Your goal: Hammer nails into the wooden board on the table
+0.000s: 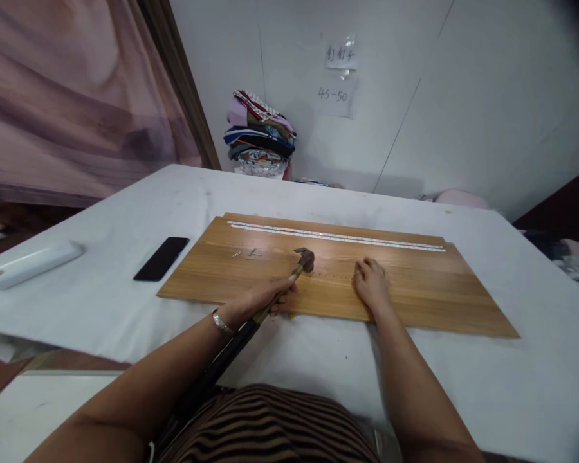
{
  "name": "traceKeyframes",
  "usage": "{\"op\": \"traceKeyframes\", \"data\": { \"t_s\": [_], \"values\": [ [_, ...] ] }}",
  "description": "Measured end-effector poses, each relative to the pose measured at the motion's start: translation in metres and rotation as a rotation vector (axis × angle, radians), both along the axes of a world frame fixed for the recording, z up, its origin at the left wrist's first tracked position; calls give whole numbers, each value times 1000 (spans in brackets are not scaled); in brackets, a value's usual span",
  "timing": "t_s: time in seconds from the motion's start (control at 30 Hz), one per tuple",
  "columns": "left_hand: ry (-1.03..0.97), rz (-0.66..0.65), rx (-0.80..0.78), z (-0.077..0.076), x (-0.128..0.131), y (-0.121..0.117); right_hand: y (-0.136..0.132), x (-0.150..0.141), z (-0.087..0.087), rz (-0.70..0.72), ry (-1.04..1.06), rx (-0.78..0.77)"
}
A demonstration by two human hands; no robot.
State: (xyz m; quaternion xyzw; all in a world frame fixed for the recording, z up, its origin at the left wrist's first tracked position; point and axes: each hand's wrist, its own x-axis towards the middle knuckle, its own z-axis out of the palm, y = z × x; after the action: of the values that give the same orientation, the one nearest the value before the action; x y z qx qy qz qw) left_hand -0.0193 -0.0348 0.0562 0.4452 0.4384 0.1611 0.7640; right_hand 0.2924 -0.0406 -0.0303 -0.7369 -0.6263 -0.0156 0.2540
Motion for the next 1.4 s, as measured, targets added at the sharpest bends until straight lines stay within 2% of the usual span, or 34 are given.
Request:
{"op": "traceKeyframes", "data": {
  "t_s": [0.53, 0.77, 0.97, 1.2, 1.4],
  "values": [
    [57, 24, 16, 5, 2, -1, 1, 1, -3, 10, -3, 22],
    [33, 31, 27, -1, 1, 3, 0, 2, -1, 18, -14, 11],
    [77, 47, 10, 3, 3, 0, 0, 0, 0, 15, -19, 7],
    [16, 35, 40, -2, 2, 3, -1, 0, -1, 12, -9, 6],
    [48, 37, 11, 0, 3, 2, 0, -1, 2, 3, 2, -19]
  ]
}}
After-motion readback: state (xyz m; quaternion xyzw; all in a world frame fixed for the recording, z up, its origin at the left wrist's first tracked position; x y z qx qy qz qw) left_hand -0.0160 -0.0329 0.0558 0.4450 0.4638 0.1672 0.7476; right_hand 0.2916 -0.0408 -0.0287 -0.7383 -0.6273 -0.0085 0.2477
